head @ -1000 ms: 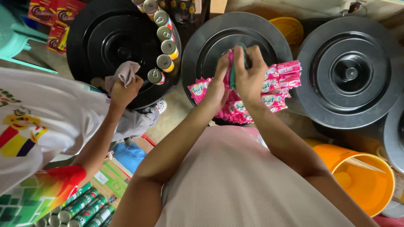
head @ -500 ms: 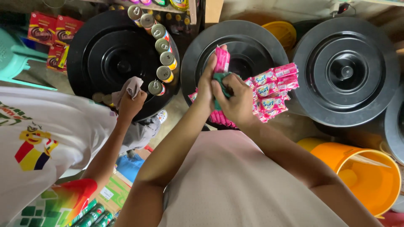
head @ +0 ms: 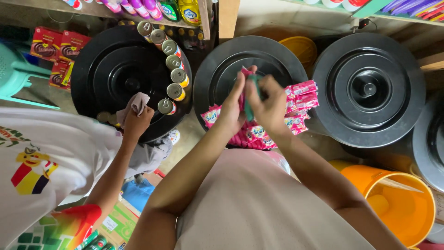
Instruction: Wiping detergent sachets with a cloth and stocking them neatly on a grocery store shelf.
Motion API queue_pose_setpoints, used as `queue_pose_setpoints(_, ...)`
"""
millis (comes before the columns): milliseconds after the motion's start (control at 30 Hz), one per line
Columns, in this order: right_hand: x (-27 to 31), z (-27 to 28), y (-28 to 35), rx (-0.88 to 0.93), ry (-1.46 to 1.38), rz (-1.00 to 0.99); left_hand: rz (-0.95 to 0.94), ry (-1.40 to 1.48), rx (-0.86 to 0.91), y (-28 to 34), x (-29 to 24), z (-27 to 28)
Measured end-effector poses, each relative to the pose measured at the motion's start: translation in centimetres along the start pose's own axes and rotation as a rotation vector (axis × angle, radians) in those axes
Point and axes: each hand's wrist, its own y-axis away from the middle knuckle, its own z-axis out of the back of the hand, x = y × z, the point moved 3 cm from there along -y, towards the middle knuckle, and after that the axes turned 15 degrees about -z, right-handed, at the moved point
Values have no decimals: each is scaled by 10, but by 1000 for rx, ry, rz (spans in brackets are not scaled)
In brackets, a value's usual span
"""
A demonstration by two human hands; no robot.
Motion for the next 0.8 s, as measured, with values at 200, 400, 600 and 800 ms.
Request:
queue_pose_setpoints(200, 14, 7, 15, -52, -38, 21, 50, -319, -161, -10, 1, 1)
queue_pose_setpoints(400, -31, 31, -15, 60, -267, -130, -4, -366, -94, -18, -8, -19)
queue_pose_setpoints(600, -24, 48, -11, -58, -319, -163, -108, -402, -130, -23, 2, -9)
queue_pose_setpoints(800, 8, 38, 19, 45, -32, 206, 96, -308, -232, -21, 31, -10)
